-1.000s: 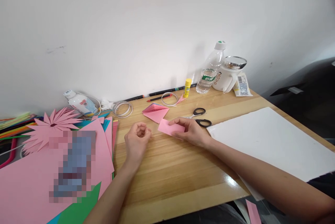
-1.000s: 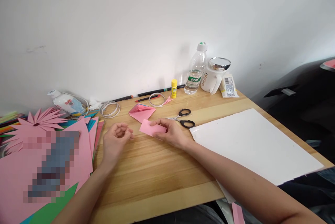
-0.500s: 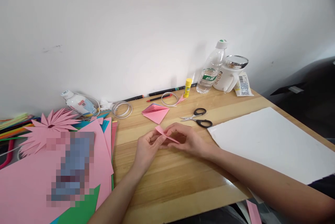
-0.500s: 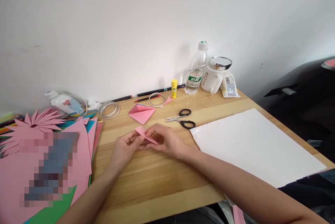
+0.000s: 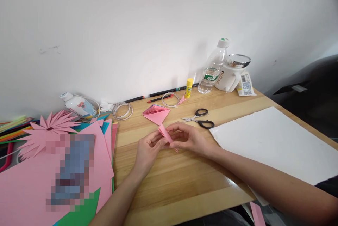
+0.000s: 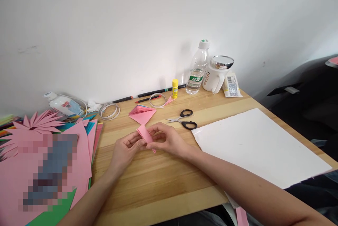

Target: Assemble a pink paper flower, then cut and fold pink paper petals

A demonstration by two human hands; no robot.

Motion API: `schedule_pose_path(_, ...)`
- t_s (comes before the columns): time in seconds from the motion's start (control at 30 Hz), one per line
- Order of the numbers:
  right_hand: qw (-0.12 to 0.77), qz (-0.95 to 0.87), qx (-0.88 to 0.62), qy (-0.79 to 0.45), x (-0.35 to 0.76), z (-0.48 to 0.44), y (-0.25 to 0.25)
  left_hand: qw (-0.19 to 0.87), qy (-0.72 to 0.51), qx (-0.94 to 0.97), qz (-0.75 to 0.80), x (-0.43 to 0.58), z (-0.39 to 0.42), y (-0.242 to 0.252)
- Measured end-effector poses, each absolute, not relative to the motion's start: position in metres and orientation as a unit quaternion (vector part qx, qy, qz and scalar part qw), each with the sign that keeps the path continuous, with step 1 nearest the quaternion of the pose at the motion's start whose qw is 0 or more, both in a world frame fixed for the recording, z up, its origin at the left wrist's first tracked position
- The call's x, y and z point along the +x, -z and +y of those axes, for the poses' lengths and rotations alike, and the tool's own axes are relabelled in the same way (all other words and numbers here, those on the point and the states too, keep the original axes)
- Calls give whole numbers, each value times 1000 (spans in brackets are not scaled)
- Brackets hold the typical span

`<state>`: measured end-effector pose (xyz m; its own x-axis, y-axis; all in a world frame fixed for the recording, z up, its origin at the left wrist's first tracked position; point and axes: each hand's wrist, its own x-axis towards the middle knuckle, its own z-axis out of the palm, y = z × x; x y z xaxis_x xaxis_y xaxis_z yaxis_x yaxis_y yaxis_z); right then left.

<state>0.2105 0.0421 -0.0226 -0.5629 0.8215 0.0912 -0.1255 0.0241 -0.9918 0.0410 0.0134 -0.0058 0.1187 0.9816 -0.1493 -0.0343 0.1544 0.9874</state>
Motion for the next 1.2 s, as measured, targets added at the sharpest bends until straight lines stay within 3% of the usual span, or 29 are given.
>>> schedule_pose_path(0.27,354,-575,-281,-682,214,45,23,580,-428,502,478,43,12,5)
schedule_pose_path(0.5,386,-603,-299,-631,214,48,25,492,-416,543,539,44,13,5)
schedule_pose_path(1.0,354,-533,-364,-677,222,55,30,621,-414,446,495,31,16,18)
schedule_pose_path(1.2,386,-445,-387,-709,220,58,33,558,-386,527,512,32,16,7)
